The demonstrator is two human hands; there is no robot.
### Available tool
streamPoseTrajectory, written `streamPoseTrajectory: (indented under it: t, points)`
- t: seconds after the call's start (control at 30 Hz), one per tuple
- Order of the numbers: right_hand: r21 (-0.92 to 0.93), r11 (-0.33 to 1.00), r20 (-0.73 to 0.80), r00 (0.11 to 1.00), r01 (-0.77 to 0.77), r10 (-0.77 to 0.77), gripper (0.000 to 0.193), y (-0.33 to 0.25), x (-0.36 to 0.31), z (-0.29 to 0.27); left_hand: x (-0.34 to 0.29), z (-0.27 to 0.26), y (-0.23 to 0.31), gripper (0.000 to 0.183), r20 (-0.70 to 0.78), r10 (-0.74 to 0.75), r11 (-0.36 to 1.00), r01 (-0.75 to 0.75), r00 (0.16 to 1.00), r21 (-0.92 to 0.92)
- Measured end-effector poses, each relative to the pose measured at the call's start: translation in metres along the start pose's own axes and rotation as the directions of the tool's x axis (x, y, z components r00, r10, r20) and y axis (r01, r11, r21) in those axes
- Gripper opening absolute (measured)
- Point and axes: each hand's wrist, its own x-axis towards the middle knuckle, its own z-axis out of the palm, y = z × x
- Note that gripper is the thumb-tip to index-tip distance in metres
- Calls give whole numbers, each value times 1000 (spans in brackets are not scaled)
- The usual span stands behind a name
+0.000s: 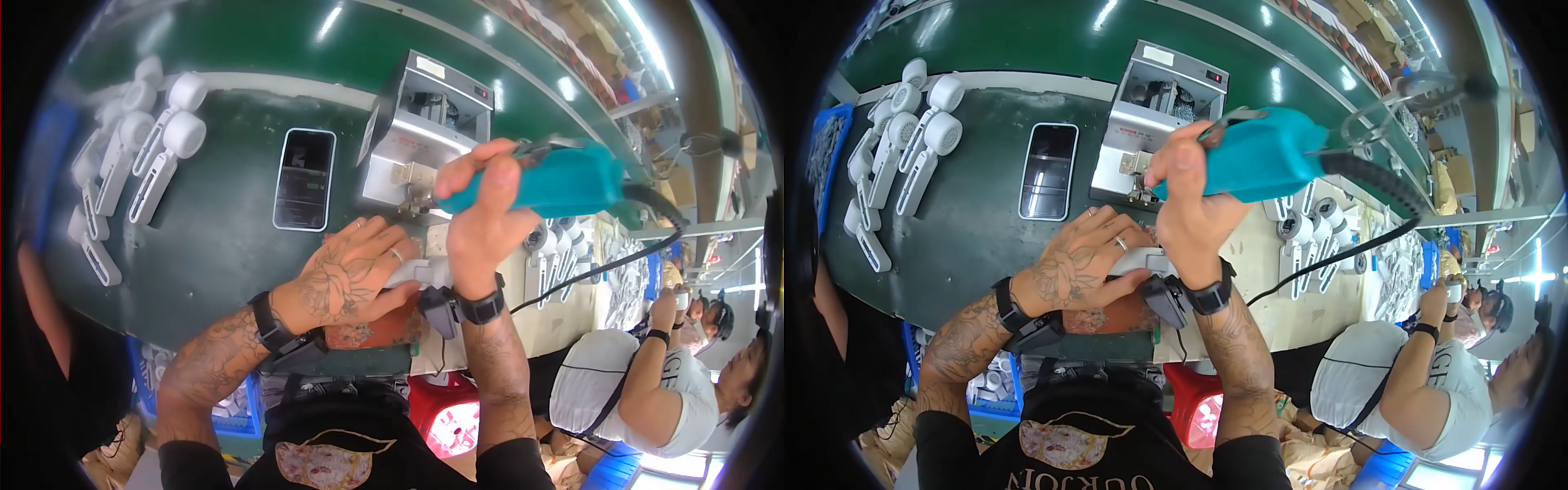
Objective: Assembling electronic components using a powered dispenser tool on an assembly line.
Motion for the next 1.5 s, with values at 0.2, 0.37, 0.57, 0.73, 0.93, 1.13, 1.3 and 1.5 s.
streamPoseTrajectory:
  t: [0.2, 0.37, 0.57, 0.73, 0.93, 1.13, 1.3, 1.5]
  points:
    - [43, 998, 76, 997, -35, 32, 38, 4, -2, 0, 0, 0, 1, 34, -25, -1, 1000, 2, 1000, 26]
    - [51, 982, 31, 983, -181, 179, 44, -30, -28, -18, -4, 2, -1, 32, -17, -13, 1000, 13, 1000, 16]
    - [-57, 972, 38, 973, -227, 230, 61, -44, -61, -44, 1, 6, -3, 31, -7, -35, 999, 35, 999, -6]
    - [-16, 979, 24, 979, -204, 205, 60, -47, -62, -42, 3, -3, 1, 32, 23, -69, 997, 70, 997, -32]
    - [21, 986, 32, 985, -168, 168, 46, -33, -71, -51, 11, 1, 5, 34, 7, -5, 1000, 5, 1000, -6]
    - [17, 986, 60, 985, -164, 163, 27, -20, -87, -52, 11, -8, 13, 41, 8, 15, 1000, -15, 1000, 27]
    - [-8, 992, 83, 988, -128, 128, 15, -30, -84, -59, 9, -4, 17, 41, 55, 66, 998, -66, 996, -8]
    - [372, 889, 204, 958, -266, 201, 36, -82, -96, -88, -30, -30, 40, 37, 21, 77, 993, -79, 997, 88]
